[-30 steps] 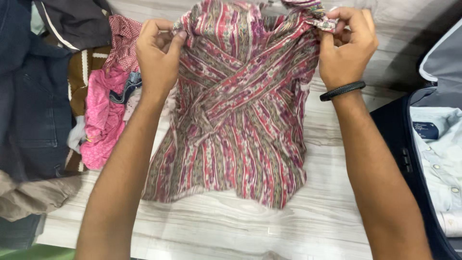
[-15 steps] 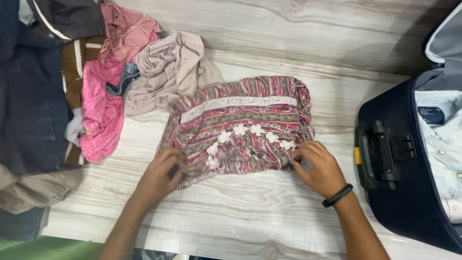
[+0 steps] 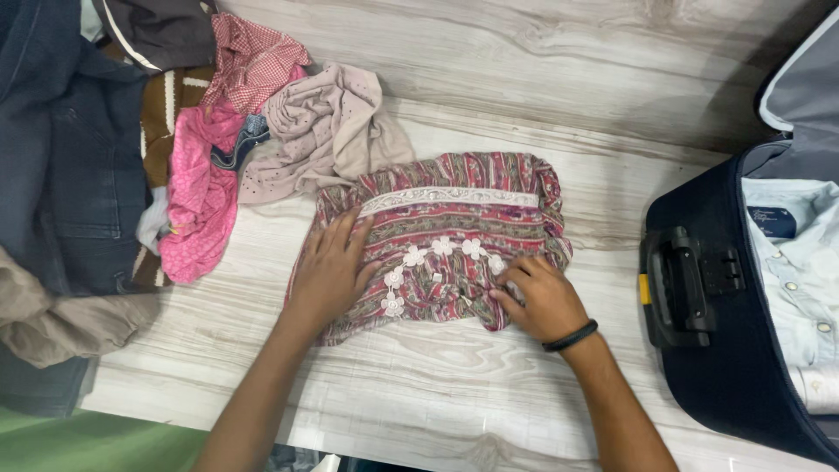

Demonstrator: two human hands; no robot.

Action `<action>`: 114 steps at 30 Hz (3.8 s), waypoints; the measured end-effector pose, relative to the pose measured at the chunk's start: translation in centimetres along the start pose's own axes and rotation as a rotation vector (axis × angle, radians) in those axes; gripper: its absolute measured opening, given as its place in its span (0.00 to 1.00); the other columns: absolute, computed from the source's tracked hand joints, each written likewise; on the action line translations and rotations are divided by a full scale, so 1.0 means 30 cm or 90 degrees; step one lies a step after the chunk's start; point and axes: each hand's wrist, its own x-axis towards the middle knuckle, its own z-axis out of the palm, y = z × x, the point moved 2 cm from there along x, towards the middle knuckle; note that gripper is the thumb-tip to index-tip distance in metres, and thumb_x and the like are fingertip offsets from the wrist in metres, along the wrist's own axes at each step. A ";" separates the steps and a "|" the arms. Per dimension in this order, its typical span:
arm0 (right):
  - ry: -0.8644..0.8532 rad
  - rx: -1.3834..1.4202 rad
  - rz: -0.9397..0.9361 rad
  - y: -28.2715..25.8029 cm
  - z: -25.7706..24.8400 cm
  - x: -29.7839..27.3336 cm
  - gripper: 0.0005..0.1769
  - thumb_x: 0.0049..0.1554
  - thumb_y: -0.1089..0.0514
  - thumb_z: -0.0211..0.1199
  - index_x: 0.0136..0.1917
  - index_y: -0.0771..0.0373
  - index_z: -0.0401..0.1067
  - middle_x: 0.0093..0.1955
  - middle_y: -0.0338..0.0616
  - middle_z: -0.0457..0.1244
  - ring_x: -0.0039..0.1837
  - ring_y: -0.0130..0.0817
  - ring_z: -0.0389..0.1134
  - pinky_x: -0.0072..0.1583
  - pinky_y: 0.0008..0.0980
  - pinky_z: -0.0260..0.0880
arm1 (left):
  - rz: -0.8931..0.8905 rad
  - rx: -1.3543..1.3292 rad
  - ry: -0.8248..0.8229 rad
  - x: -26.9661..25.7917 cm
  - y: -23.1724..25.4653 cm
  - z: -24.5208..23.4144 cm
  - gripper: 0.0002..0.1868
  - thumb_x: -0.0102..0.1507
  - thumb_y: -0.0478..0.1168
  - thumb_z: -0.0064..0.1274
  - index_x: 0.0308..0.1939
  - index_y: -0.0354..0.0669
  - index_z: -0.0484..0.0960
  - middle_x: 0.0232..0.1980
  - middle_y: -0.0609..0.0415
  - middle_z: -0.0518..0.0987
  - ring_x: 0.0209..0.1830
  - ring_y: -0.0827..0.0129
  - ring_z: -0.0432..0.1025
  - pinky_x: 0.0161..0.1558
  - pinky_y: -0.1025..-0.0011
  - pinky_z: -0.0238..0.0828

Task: The person folds a light blue button-down shirt and a patterned top by hand on a wooden surface, then places them into an open suitcase.

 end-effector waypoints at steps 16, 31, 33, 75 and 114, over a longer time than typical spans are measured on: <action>-0.017 -0.009 0.468 0.283 0.008 0.196 0.27 0.56 0.36 0.70 0.45 0.65 0.81 0.38 0.54 0.71 0.43 0.47 0.73 0.47 0.41 0.72 | -0.434 -0.229 -0.061 0.026 -0.178 0.042 0.21 0.66 0.52 0.59 0.41 0.34 0.85 0.32 0.45 0.81 0.33 0.58 0.76 0.38 0.64 0.70; 0.284 0.891 0.395 0.640 0.258 0.136 0.18 0.60 0.70 0.65 0.34 0.56 0.62 0.34 0.29 0.57 0.36 0.20 0.56 0.38 0.24 0.56 | -0.462 -1.111 0.126 0.049 -0.321 0.211 0.18 0.65 0.28 0.49 0.59 0.36 0.70 0.45 0.47 0.80 0.37 0.67 0.77 0.40 0.68 0.78; 0.274 0.851 0.353 0.614 0.223 0.149 0.14 0.55 0.73 0.65 0.40 0.58 0.65 0.40 0.32 0.62 0.43 0.22 0.64 0.47 0.23 0.66 | -0.417 -1.101 0.183 0.052 -0.317 0.182 0.27 0.61 0.25 0.51 0.65 0.39 0.66 0.55 0.47 0.76 0.47 0.66 0.76 0.46 0.69 0.78; 0.042 -0.083 0.112 -0.010 -0.190 -0.340 0.23 0.50 0.60 0.63 0.59 0.68 0.73 0.56 0.54 0.68 0.54 0.55 0.71 0.55 0.43 0.71 | -0.101 0.033 -0.161 -0.344 0.102 -0.001 0.42 0.54 0.57 0.62 0.62 0.28 0.70 0.79 0.33 0.50 0.80 0.42 0.44 0.73 0.47 0.39; -0.198 -0.051 0.078 -0.020 -0.326 -0.254 0.35 0.37 0.50 0.75 0.59 0.56 0.76 0.65 0.46 0.66 0.75 0.51 0.56 0.69 0.51 0.56 | 0.097 -0.180 -0.138 -0.244 0.061 -0.318 0.21 0.51 0.53 0.66 0.36 0.43 0.78 0.53 0.49 0.78 0.57 0.52 0.70 0.59 0.54 0.63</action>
